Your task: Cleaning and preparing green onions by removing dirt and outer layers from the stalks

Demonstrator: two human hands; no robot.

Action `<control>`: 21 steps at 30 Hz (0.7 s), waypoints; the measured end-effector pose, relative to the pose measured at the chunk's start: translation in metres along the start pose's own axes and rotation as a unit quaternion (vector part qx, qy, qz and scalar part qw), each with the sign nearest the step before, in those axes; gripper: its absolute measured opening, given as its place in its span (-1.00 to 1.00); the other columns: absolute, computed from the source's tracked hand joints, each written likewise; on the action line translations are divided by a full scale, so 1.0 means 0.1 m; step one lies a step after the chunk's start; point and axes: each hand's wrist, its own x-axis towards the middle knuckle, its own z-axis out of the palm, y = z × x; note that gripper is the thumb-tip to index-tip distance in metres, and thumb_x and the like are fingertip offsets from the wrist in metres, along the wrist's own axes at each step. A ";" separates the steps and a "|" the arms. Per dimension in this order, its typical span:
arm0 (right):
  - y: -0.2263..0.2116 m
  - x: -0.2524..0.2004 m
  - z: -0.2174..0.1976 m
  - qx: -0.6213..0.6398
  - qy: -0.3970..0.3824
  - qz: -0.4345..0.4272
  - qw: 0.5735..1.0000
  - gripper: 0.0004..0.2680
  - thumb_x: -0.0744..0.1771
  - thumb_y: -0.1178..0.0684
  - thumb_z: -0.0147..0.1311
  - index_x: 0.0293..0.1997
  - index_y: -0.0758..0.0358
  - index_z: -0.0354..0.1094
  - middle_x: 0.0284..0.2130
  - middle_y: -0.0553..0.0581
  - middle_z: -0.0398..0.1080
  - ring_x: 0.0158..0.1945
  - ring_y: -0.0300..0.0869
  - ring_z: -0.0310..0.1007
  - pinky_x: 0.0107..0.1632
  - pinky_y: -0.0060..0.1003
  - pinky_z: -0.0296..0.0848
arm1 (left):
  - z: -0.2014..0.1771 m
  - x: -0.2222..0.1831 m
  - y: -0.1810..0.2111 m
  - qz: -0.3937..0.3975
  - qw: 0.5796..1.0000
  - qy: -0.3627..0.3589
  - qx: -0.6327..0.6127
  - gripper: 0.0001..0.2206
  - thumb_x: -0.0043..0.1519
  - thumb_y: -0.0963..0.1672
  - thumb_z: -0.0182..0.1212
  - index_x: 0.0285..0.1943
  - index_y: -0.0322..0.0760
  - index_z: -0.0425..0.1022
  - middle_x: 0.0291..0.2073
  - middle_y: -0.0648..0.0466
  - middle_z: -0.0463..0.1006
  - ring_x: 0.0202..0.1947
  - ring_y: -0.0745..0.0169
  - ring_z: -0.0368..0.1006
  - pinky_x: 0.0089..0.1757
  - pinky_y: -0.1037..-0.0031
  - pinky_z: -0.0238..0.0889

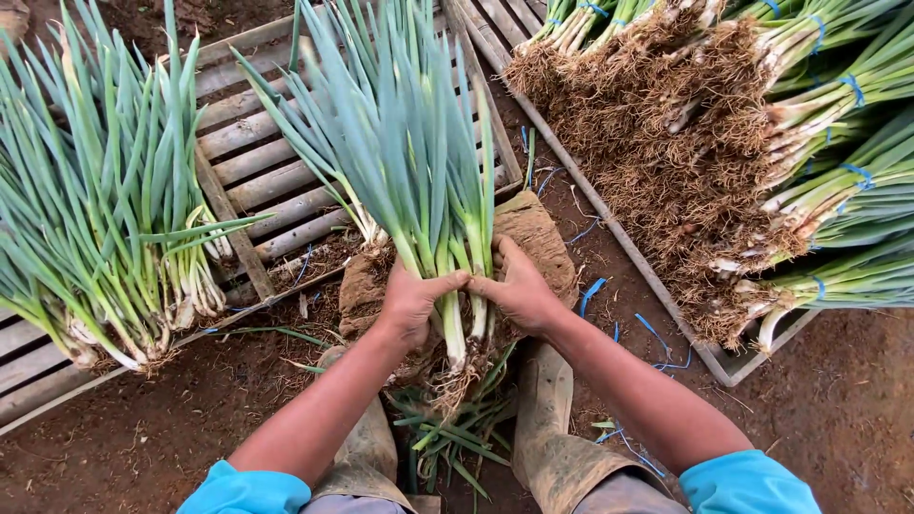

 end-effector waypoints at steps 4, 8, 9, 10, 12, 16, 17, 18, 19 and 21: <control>-0.30 0.03 0.03 -0.004 -0.043 -0.061 0.997 -0.53 0.27 0.20 0.28 0.26 0.35 0.10 -0.02 0.30 0.40 0.01 0.00 0.48 0.16 -0.01 0.50 | -0.14 0.15 0.02 0.090 0.995 -0.022 -0.024 -0.47 0.00 -0.28 0.54 0.12 -0.28 0.36 -0.20 -0.01 0.60 -0.13 0.09 0.52 0.05 0.15 0.42; -0.35 0.14 0.02 0.007 -0.046 -0.070 0.996 -0.60 0.29 0.27 0.19 0.23 0.26 0.09 -0.09 0.33 0.43 -0.11 0.06 0.52 0.05 0.00 0.56 | -0.28 0.11 0.24 0.117 0.992 -0.038 -0.019 -0.59 0.02 -0.27 0.53 0.02 -0.24 0.50 -0.25 0.00 0.63 -0.19 0.07 0.54 -0.01 0.16 0.45; -0.38 0.16 0.00 0.007 -0.046 -0.071 0.996 -0.60 0.29 0.27 0.19 0.23 0.26 0.09 -0.09 0.33 0.43 -0.11 0.06 0.52 0.05 0.00 0.56 | -0.33 0.14 0.25 0.118 0.992 -0.038 -0.018 -0.59 0.02 -0.27 0.53 0.02 -0.24 0.50 -0.25 0.00 0.63 -0.19 0.07 0.54 -0.01 0.16 0.45; -0.40 0.17 -0.02 0.022 -0.040 -0.070 0.997 -0.60 0.29 0.28 0.18 0.22 0.24 0.09 -0.10 0.31 0.43 -0.11 0.05 0.53 0.04 -0.02 0.56 | -0.38 0.17 0.26 0.130 0.991 -0.031 -0.014 -0.61 0.04 -0.26 0.52 0.02 -0.25 0.50 -0.25 0.00 0.63 -0.21 0.10 0.53 -0.06 0.20 0.46; -0.45 0.19 -0.03 0.037 -0.036 -0.068 0.996 -0.60 0.30 0.29 0.16 0.22 0.22 0.08 -0.11 0.29 0.43 -0.12 0.04 0.54 0.04 -0.05 0.56 | -0.44 0.17 0.29 0.143 0.989 -0.022 -0.009 -0.62 0.05 -0.25 0.52 0.03 -0.26 0.51 -0.24 0.01 0.63 -0.23 0.12 0.53 -0.11 0.25 0.48; -0.60 0.18 -0.07 0.047 -0.043 -0.099 0.993 -0.59 0.29 0.29 0.16 0.23 0.21 0.08 -0.14 0.26 0.41 -0.11 0.01 0.53 0.04 -0.04 0.58 | -0.49 0.06 0.45 0.166 0.985 -0.036 -0.043 -0.63 0.09 -0.26 0.46 0.06 -0.24 0.50 -0.21 -0.01 0.62 -0.20 0.11 0.57 -0.16 0.28 0.53; -0.65 0.16 -0.09 0.050 -0.039 -0.100 0.993 -0.61 0.30 0.29 0.14 0.23 0.20 0.08 -0.15 0.25 0.42 -0.13 0.00 0.52 0.03 -0.07 0.58 | -0.52 0.03 0.50 0.168 0.983 -0.043 -0.054 -0.65 0.11 -0.26 0.43 0.07 -0.25 0.51 -0.18 -0.05 0.64 -0.17 0.07 0.60 -0.17 0.29 0.54; -0.59 0.22 -0.16 0.050 -0.039 -0.100 0.993 -0.61 0.30 0.29 0.14 0.23 0.20 0.08 -0.15 0.25 0.42 -0.13 0.00 0.52 0.03 -0.07 0.58 | -0.57 0.07 0.48 0.168 0.983 -0.042 -0.054 -0.65 0.11 -0.26 0.43 0.07 -0.25 0.51 -0.18 -0.05 0.64 -0.17 0.07 0.60 -0.17 0.29 0.54; -0.52 0.28 -0.23 0.099 -0.024 -0.118 0.988 -0.60 0.29 0.32 0.13 0.23 0.19 0.08 -0.15 0.24 0.41 -0.13 0.00 0.54 0.05 -0.03 0.60 | -0.61 0.10 0.47 0.196 0.976 -0.045 -0.078 -0.65 0.15 -0.28 0.37 0.10 -0.26 0.47 -0.20 0.00 0.60 -0.15 0.10 0.60 -0.05 0.25 0.52; -0.50 0.31 -0.30 0.146 -0.010 -0.136 0.980 -0.59 0.29 0.36 0.11 0.23 0.19 0.08 -0.14 0.24 0.41 -0.14 0.00 0.55 0.07 0.00 0.61 | -0.68 0.18 0.45 0.224 0.968 -0.048 -0.102 -0.65 0.18 -0.30 0.30 0.14 -0.26 0.44 -0.21 0.05 0.57 -0.13 0.14 0.59 0.06 0.21 0.51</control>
